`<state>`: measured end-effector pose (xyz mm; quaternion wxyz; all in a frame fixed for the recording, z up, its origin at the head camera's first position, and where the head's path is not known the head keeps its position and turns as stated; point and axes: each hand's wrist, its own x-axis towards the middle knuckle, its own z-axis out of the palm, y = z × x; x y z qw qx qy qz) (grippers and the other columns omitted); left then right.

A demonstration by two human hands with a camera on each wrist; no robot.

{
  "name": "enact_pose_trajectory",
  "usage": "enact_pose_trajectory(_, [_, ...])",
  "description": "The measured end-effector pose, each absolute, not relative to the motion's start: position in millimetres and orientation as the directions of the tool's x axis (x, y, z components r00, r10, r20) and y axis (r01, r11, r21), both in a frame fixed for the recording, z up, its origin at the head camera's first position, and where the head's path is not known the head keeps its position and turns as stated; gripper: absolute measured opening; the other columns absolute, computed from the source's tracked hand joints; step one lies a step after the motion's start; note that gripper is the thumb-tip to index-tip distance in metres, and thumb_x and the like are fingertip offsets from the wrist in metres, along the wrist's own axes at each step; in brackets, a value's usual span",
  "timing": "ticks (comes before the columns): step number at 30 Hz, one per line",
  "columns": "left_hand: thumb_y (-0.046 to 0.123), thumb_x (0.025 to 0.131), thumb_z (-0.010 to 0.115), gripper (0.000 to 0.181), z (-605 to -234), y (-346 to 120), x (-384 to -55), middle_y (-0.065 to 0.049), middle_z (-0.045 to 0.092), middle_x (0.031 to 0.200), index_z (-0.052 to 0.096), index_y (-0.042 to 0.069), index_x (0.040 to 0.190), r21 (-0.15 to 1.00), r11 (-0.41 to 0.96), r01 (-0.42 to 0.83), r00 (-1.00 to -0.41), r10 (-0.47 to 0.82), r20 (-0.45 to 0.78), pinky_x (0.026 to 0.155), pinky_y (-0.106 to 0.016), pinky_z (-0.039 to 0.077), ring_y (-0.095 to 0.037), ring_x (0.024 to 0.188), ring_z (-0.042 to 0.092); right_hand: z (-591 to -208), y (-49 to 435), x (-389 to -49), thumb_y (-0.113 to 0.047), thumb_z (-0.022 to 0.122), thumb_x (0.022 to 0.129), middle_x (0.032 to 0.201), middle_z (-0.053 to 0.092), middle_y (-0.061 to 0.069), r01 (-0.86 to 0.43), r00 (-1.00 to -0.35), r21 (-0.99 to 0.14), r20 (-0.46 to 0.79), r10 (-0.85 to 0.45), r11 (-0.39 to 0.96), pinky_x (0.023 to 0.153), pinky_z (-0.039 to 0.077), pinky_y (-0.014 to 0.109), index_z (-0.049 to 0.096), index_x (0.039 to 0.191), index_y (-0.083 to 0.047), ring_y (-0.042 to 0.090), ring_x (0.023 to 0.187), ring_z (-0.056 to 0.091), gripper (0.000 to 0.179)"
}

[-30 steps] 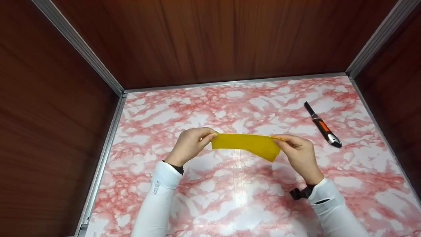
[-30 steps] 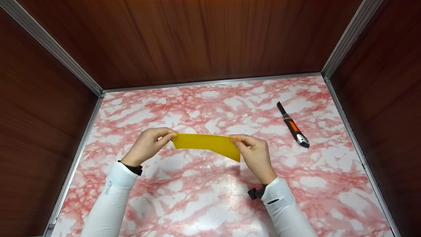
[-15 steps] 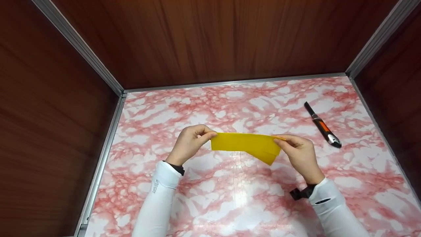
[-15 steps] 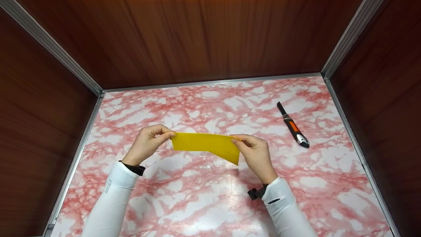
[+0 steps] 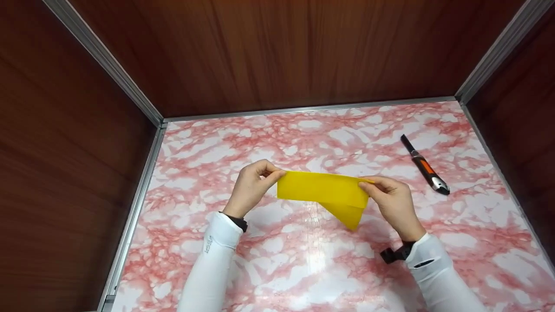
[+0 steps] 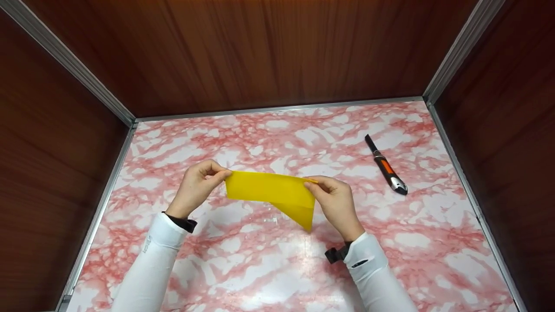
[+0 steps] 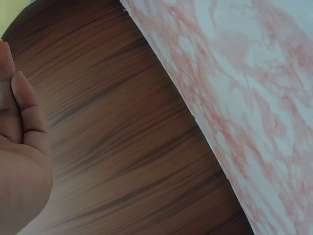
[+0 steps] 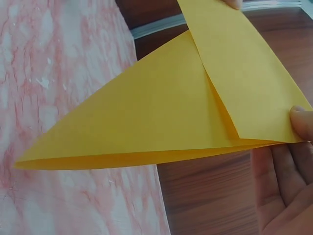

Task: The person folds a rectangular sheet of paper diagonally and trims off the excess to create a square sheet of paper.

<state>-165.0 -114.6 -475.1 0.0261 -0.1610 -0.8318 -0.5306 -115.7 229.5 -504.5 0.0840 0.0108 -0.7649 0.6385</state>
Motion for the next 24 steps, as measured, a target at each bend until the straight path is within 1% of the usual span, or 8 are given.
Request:
enact_pose_trajectory(6, [0.043, 0.102, 0.063, 0.028, -484.0, -112.5, -168.7, 0.007, 0.071, 0.085, 0.070, 0.019, 0.088, 0.872, 0.436, 0.222, -0.967, 0.211, 0.141, 0.077, -0.034, 0.055, -0.013, 0.082, 0.067, -508.0, 227.6, -121.3, -0.025, 0.078, 0.093, 0.100, 0.077, 0.010, -0.102, -0.990, -0.976, 0.119, 0.075, 0.192, 0.074, 0.058, 0.026, 0.080, 0.109, -0.006, 0.019, 0.080, 0.069, 0.026])
enact_pose_trajectory(9, [0.044, 0.102, 0.061, 0.030, -489.9, -111.3, -171.6, 0.004, 0.070, 0.081, 0.070, 0.019, 0.088, 0.880, 0.446, 0.162, -0.984, 0.138, 0.111, 0.075, -0.035, 0.056, -0.016, 0.079, 0.068, -509.4, 225.8, -124.1, -0.030, 0.078, 0.093, 0.100, 0.077, 0.010, -0.062, -0.995, -0.978, 0.077, 0.068, 0.202, 0.073, 0.058, 0.029, 0.079, 0.112, -0.006, 0.022, 0.080, 0.069, 0.031])
enact_pose_trajectory(12, [0.044, 0.102, 0.061, 0.028, -495.9, -111.0, -173.7, 0.002, 0.071, 0.085, 0.070, 0.019, 0.094, 0.880, 0.456, 0.130, -0.992, 0.057, 0.117, 0.075, -0.037, 0.055, -0.020, 0.082, 0.069, -511.0, 223.8, -127.8, -0.035, 0.078, 0.092, 0.099, 0.076, 0.010, -0.016, -0.996, -0.980, 0.033, 0.084, 0.201, 0.073, 0.058, 0.029, 0.078, 0.113, -0.005, 0.023, 0.080, 0.069, 0.037])
enact_pose_trajectory(15, [0.042, 0.104, 0.060, 0.027, -501.6, -109.7, -174.5, 0.000, 0.071, 0.106, 0.069, 0.018, 0.112, 0.851, 0.504, 0.151, -0.986, 0.012, 0.168, 0.087, -0.040, 0.054, -0.020, 0.099, 0.067, -514.8, 222.4, -132.6, -0.036, 0.078, 0.092, 0.097, 0.076, 0.011, 0.015, -0.994, -0.985, 0.003, 0.107, 0.172, 0.073, 0.059, 0.029, 0.077, 0.114, -0.003, 0.023, 0.078, 0.068, 0.040])
enact_pose_trajectory(18, [0.036, 0.105, 0.060, 0.039, -507.0, -105.7, -174.7, -0.004, 0.060, 0.137, 0.061, 0.015, 0.137, 0.780, 0.589, 0.214, -0.969, 0.024, 0.247, 0.106, -0.044, 0.045, -0.021, 0.127, 0.055, -520.8, 219.7, -137.3, -0.034, 0.078, 0.093, 0.097, 0.076, 0.011, 0.042, -0.993, -0.990, -0.027, 0.117, 0.132, 0.073, 0.059, 0.030, 0.076, 0.116, -0.001, 0.023, 0.077, 0.069, 0.040])
enact_pose_trajectory(21, [0.030, 0.105, 0.060, 0.052, -513.8, -97.5, -173.4, -0.010, 0.044, 0.157, 0.050, 0.009, 0.150, 0.656, 0.687, 0.311, -0.939, 0.114, 0.325, 0.119, -0.048, 0.028, -0.029, 0.146, 0.036, -528.7, 214.7, -142.1, -0.032, 0.077, 0.094, 0.096, 0.076, 0.011, 0.081, -0.991, -0.991, -0.069, 0.114, 0.105, 0.073, 0.060, 0.032, 0.075, 0.117, 0.000, 0.023, 0.076, 0.069, 0.039])
enact_pose_trajectory(22, [0.028, 0.105, 0.060, 0.054, -516.9, -93.4, -172.2, -0.013, 0.039, 0.161, 0.047, 0.006, 0.152, 0.604, 0.719, 0.345, -0.928, 0.164, 0.336, 0.121, -0.049, 0.023, -0.032, 0.150, 0.030, -532.0, 213.1, -144.0, -0.031, 0.077, 0.094, 0.097, 0.076, 0.010, 0.098, -0.990, -0.990, -0.088, 0.106, 0.102, 0.074, 0.060, 0.033, 0.074, 0.117, -0.001, 0.023, 0.077, 0.070, 0.038])
enact_pose_trajectory(24, [0.028, 0.105, 0.058, 0.055, -525.3, -83.4, -167.2, -0.015, 0.035, 0.163, 0.045, 0.005, 0.154, 0.494, 0.768, 0.408, -0.906, 0.272, 0.325, 0.123, -0.049, 0.015, -0.036, 0.152, 0.025, -538.9, 210.1, -148.3, -0.029, 0.076, 0.095, 0.097, 0.076, 0.011, 0.136, -0.988, -0.983, -0.125, 0.094, 0.120, 0.074, 0.060, 0.033, 0.074, 0.118, -0.001, 0.023, 0.077, 0.069, 0.037])
